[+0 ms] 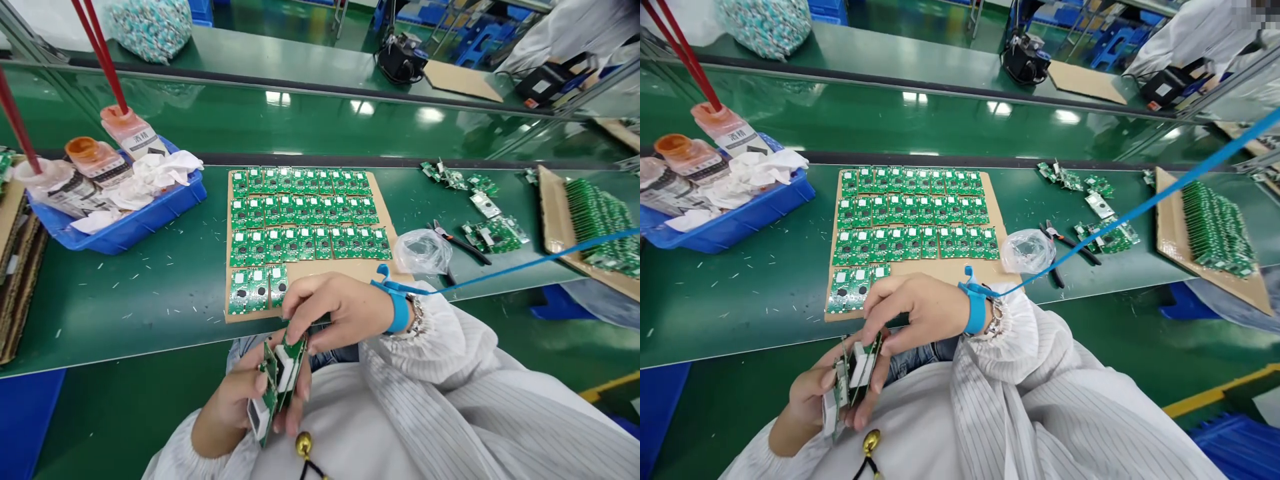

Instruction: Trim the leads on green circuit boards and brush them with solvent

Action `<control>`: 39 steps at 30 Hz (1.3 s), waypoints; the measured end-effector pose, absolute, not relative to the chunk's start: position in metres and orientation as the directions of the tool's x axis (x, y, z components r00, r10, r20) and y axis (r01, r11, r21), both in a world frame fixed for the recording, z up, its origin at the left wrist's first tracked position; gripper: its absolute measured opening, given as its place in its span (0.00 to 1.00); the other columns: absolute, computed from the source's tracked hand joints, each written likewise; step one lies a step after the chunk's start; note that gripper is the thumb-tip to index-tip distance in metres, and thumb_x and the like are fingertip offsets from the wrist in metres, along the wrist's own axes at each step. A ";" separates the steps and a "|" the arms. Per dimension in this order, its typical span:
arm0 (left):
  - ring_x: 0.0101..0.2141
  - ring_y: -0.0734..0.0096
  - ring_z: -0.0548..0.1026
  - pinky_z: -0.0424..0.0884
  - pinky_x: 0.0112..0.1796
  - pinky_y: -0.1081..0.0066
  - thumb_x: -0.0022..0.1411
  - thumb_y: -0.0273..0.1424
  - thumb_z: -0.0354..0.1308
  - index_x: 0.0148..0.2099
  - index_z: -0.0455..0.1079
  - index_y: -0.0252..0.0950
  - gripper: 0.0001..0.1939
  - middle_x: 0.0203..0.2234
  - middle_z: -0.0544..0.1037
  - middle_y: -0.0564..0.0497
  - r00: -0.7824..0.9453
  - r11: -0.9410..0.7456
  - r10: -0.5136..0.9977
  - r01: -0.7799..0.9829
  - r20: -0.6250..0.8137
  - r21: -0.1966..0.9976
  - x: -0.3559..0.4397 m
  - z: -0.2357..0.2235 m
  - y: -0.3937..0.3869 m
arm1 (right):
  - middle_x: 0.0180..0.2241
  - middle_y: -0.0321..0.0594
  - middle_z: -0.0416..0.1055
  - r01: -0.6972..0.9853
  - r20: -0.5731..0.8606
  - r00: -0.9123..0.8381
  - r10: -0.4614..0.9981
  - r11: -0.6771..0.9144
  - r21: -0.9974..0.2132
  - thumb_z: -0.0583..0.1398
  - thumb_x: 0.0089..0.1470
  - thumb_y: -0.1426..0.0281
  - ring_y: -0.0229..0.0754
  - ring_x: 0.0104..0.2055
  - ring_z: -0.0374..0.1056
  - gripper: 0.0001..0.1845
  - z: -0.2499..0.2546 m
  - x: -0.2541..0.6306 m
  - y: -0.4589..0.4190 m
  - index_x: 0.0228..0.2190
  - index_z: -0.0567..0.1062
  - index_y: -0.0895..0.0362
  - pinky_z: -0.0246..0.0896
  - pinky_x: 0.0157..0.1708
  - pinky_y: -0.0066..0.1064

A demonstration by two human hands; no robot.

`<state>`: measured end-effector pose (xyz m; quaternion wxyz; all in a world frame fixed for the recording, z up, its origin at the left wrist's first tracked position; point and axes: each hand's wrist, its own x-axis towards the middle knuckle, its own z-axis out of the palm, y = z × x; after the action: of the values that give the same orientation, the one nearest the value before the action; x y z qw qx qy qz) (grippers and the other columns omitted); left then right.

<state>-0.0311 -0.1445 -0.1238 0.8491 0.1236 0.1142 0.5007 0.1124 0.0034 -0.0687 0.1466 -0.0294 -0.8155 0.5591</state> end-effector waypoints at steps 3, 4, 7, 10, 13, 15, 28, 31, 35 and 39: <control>0.19 0.74 0.75 0.63 0.14 0.84 0.53 0.37 0.61 0.48 0.66 0.32 0.21 0.29 0.76 0.46 0.507 0.493 0.862 -0.821 -0.031 0.287 -0.026 -0.124 -0.143 | 0.36 0.39 0.69 -0.077 0.139 -0.980 0.145 0.370 -0.926 0.62 0.48 0.74 0.32 0.36 0.67 0.07 -0.065 0.115 0.012 0.33 0.78 0.60 0.64 0.40 0.24; 0.19 0.74 0.75 0.63 0.14 0.84 0.53 0.37 0.60 0.48 0.66 0.32 0.22 0.29 0.76 0.46 0.516 0.502 0.856 -0.820 -0.026 0.276 -0.025 -0.124 -0.143 | 0.35 0.39 0.69 -0.070 0.125 -0.984 0.128 0.366 -0.928 0.63 0.48 0.74 0.32 0.35 0.67 0.07 -0.064 0.116 0.014 0.32 0.79 0.60 0.64 0.39 0.24; 0.21 0.69 0.77 0.64 0.14 0.83 0.53 0.37 0.60 0.51 0.64 0.33 0.24 0.31 0.76 0.46 0.548 0.538 0.836 -0.807 -0.028 0.246 -0.023 -0.125 -0.142 | 0.31 0.38 0.69 -0.091 0.124 -0.989 0.084 0.324 -0.942 0.64 0.47 0.73 0.31 0.32 0.66 0.04 -0.063 0.117 0.017 0.29 0.79 0.60 0.63 0.36 0.22; 0.24 0.66 0.79 0.65 0.14 0.82 0.53 0.37 0.60 0.52 0.65 0.35 0.24 0.32 0.76 0.45 0.578 0.568 0.816 -0.791 -0.028 0.227 -0.022 -0.128 -0.142 | 0.28 0.37 0.69 -0.158 0.185 -0.979 0.086 0.252 -0.955 0.65 0.48 0.69 0.30 0.29 0.65 0.06 -0.065 0.118 0.018 0.26 0.79 0.61 0.62 0.32 0.20; 0.24 0.65 0.79 0.66 0.15 0.82 0.54 0.37 0.60 0.52 0.66 0.36 0.24 0.31 0.77 0.44 0.585 0.576 0.810 -0.787 -0.028 0.221 -0.022 -0.128 -0.141 | 0.27 0.39 0.69 -0.227 0.249 -0.965 0.084 0.214 -0.950 0.64 0.50 0.63 0.29 0.27 0.64 0.13 -0.066 0.119 0.018 0.26 0.79 0.63 0.61 0.30 0.20; 0.24 0.65 0.79 0.66 0.16 0.81 0.53 0.37 0.60 0.51 0.67 0.36 0.23 0.31 0.78 0.45 0.581 0.574 0.813 -0.788 -0.037 0.223 -0.021 -0.127 -0.140 | 0.27 0.40 0.68 -0.247 0.267 -0.960 0.082 0.203 -0.948 0.62 0.51 0.60 0.29 0.27 0.63 0.17 -0.066 0.120 0.018 0.25 0.78 0.63 0.61 0.30 0.21; 0.23 0.68 0.77 0.68 0.17 0.79 0.54 0.35 0.60 0.43 0.73 0.34 0.15 0.29 0.77 0.46 0.532 0.539 0.840 -0.801 -0.105 0.260 -0.016 -0.116 -0.135 | 0.28 0.43 0.72 -0.244 0.259 -0.956 0.137 0.118 -0.963 0.62 0.52 0.62 0.30 0.27 0.67 0.15 -0.061 0.125 0.012 0.26 0.76 0.63 0.65 0.30 0.20; 0.20 0.71 0.76 0.69 0.18 0.79 0.55 0.35 0.59 0.42 0.73 0.33 0.14 0.25 0.77 0.48 0.533 0.549 0.835 -0.796 -0.136 0.256 -0.017 -0.119 -0.138 | 0.29 0.42 0.72 -0.189 0.214 -0.966 0.145 0.168 -0.967 0.61 0.53 0.62 0.30 0.28 0.68 0.14 -0.060 0.128 0.008 0.28 0.76 0.62 0.65 0.32 0.20; 0.19 0.71 0.76 0.69 0.17 0.78 0.54 0.36 0.60 0.43 0.72 0.33 0.16 0.29 0.79 0.45 0.545 0.571 0.821 -0.788 -0.172 0.230 -0.018 -0.124 -0.139 | 0.30 0.42 0.72 -0.130 0.185 -0.964 0.193 0.263 -0.956 0.60 0.54 0.65 0.30 0.29 0.68 0.11 -0.064 0.132 0.004 0.28 0.76 0.61 0.64 0.33 0.19; 0.24 0.64 0.80 0.71 0.19 0.79 0.54 0.34 0.61 0.47 0.71 0.35 0.17 0.26 0.79 0.47 0.571 0.592 0.805 -0.793 -0.162 0.142 -0.019 -0.128 -0.137 | 0.28 0.41 0.71 -0.118 0.171 -0.961 0.216 0.240 -0.964 0.60 0.54 0.63 0.29 0.27 0.67 0.13 -0.071 0.134 0.006 0.26 0.76 0.61 0.63 0.31 0.18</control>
<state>-0.0187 -0.1374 -0.1279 0.8860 0.0267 0.1048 0.4509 0.1344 0.0060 -0.0707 0.1354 -0.0316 -0.7756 0.6158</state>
